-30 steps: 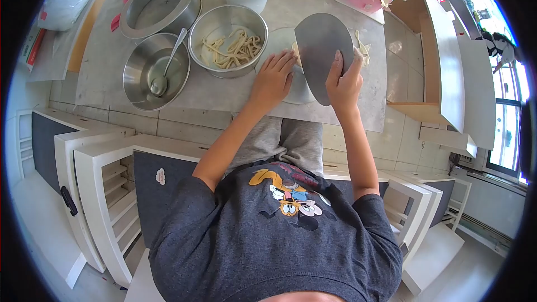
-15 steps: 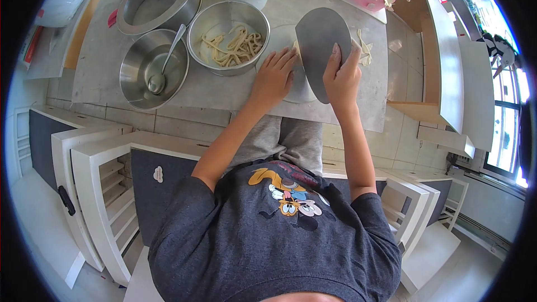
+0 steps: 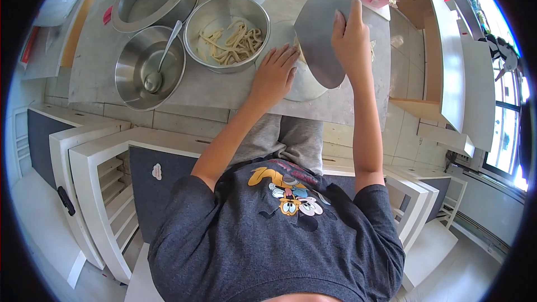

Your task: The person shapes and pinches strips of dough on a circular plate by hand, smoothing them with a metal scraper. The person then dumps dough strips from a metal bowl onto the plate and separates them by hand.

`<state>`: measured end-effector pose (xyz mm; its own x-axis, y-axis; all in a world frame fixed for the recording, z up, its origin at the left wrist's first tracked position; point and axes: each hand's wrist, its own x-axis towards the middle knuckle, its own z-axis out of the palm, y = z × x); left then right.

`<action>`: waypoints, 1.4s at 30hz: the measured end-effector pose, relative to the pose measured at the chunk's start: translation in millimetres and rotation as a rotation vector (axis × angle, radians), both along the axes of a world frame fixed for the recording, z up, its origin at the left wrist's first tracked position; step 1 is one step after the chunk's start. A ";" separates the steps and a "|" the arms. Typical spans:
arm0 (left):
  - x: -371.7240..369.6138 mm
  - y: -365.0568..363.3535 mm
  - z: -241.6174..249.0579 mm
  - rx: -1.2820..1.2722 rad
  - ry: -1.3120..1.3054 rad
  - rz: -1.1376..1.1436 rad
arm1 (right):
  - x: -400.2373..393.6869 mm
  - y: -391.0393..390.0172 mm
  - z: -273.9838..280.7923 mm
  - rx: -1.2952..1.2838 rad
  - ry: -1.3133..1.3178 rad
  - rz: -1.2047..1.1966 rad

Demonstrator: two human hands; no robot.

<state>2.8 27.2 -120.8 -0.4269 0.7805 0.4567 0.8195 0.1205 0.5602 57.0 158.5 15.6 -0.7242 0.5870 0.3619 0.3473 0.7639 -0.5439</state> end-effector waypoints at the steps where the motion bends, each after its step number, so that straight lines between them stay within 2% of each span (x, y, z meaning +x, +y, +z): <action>1: 0.3 0.1 -0.5 -0.001 -0.002 -0.002 | 0.5 0.5 0.0 0.006 0.003 -0.003; 9: 0.4 -0.3 -0.3 -0.019 0.019 0.009 | 12.0 -12.0 -15.2 0.037 0.100 0.011; 15: 0.4 -0.2 1.1 -0.015 -0.013 0.004 | -4.1 -24.8 -2.7 0.046 -0.059 0.012; 26: 0.4 -2.4 4.3 -0.031 -0.009 0.003 | 21.2 -29.9 -24.9 0.062 0.196 0.037; 30: 0.9 -1.2 2.5 -0.021 0.040 0.011 | 16.0 -16.8 -22.8 0.070 0.187 0.029; 32: 0.3 -1.1 1.2 -0.023 0.044 0.012 | 8.5 -13.7 -12.8 0.012 0.018 0.014; 35: 1.2 0.0 0.7 -0.018 0.032 0.006 | -2.6 -8.7 -7.7 0.090 0.011 0.054; 42: 2.3 -0.6 2.6 -0.020 0.044 0.008 | 15.8 -19.5 -26.1 0.081 0.201 0.092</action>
<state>5.1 26.6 -118.2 -0.4129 0.7861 0.4600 0.8424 0.1377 0.5209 72.8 139.0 -10.5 -0.6819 0.4849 0.5477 0.1650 0.8314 -0.5306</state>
